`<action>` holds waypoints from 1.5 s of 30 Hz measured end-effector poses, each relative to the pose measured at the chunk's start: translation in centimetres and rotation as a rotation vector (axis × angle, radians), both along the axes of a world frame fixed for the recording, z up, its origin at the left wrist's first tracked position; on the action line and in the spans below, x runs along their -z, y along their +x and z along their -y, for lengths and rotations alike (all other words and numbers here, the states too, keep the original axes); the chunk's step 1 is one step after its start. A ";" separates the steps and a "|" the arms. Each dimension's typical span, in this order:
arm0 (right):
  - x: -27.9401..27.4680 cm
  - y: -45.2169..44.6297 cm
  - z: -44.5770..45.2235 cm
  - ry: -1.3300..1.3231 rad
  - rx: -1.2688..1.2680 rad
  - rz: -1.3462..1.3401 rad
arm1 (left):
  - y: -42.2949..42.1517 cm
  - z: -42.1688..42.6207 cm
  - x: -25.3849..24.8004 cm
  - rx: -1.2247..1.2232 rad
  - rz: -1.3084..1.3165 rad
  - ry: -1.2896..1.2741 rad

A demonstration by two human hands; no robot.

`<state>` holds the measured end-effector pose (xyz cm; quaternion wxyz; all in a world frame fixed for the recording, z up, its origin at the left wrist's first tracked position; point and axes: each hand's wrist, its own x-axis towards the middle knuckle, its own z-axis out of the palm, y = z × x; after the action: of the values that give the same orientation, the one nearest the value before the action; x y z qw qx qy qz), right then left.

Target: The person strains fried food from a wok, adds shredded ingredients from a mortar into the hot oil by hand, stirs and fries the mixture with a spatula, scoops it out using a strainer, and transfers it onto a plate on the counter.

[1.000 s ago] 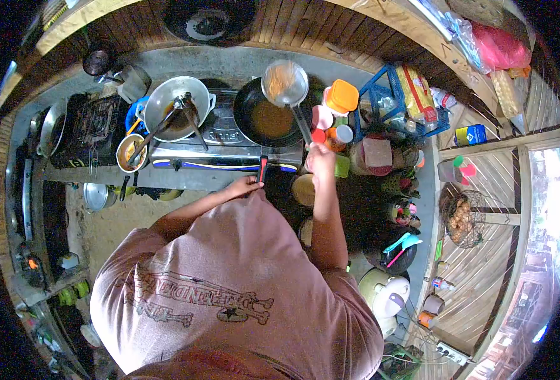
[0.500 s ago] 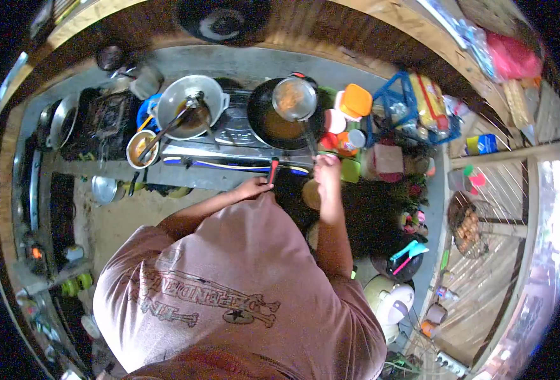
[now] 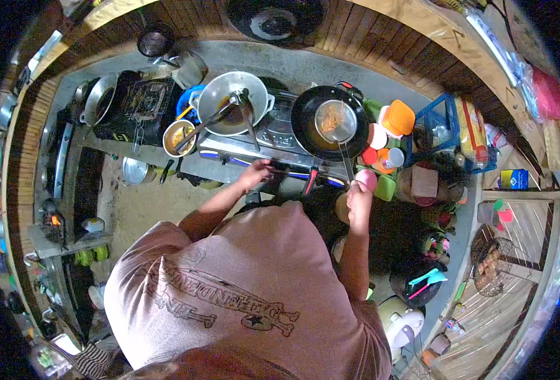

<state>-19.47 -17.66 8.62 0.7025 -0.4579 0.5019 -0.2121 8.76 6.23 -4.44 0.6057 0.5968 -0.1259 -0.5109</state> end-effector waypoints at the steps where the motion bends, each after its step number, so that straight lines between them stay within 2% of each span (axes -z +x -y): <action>1: -0.3 0.1 -0.2 0.004 0.000 0.000 | 0.6 -0.2 -2.8 -0.052 0.015 0.042; 2: -0.6 0.2 -0.4 -0.006 0.013 0.006 | 1.2 0.0 -4.2 -0.049 0.015 0.045; 4: -0.4 0.6 -0.6 -0.012 0.061 0.008 | 2.5 0.7 -5.6 -0.258 -0.155 0.060; 7: 0.1 1.4 -1.1 -0.005 0.087 0.005 | 5.1 1.5 -4.6 -0.169 -0.173 0.028; 9: 0.3 2.4 -1.7 0.004 0.078 0.018 | 5.9 2.5 -3.6 -0.235 -0.012 0.081; 12: 0.7 2.9 -2.5 -0.001 0.099 -0.005 | 5.8 2.1 -4.7 -0.219 0.022 0.060; 13: 0.9 3.3 -2.7 -0.016 0.101 -0.033 | 6.0 1.7 -4.5 -0.210 0.137 0.087; 17: 1.4 5.1 -3.8 -0.063 0.079 -0.026 | 7.1 -1.4 -4.9 -0.168 0.405 0.124; 19: 1.0 7.3 -4.4 -0.005 0.049 0.014 | 7.7 -3.3 -5.9 -0.151 0.417 0.111; 21: 0.3 10.3 -6.3 0.016 0.077 0.063 | 8.5 -5.3 -6.7 -0.175 0.497 0.107; 22: -0.2 12.2 -7.2 0.036 0.011 0.117 | 9.2 -6.4 -5.8 -0.192 0.584 0.117; 25: 0.7 18.2 -9.5 0.045 -0.141 0.134 | 10.1 -9.3 -7.7 -0.249 0.610 0.116; 26: 1.2 20.2 -10.1 0.070 -0.165 0.123 | 10.3 -10.1 -9.5 -0.256 0.537 0.094; 27: 1.8 22.1 -10.6 0.095 -0.188 0.113 | 11.0 -11.1 -8.6 -0.226 0.659 0.091; 29: 3.7 25.5 -11.2 0.128 -0.215 0.037 | 11.5 -12.2 -10.1 -0.217 0.715 0.147; 32: 5.6 29.0 -11.8 0.096 -0.240 0.010 | 12.4 -13.3 -9.8 -0.197 0.703 0.145; 37: 9.1 31.7 -11.1 0.074 -0.267 -0.020 | 12.8 -13.6 -9.1 -0.156 0.686 0.095; 44: 8.7 31.5 -10.7 -0.123 -0.355 -0.261 | 12.0 -12.6 -8.5 -0.091 0.693 0.019; 45: 8.3 31.1 -10.7 -0.111 -0.367 -0.215 | 11.9 -12.4 -8.7 -0.068 0.692 0.010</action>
<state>11.61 -6.95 0.33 0.6453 -0.5997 0.4697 -0.0580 20.68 18.60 4.30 0.5410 0.7415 -0.3012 -0.2583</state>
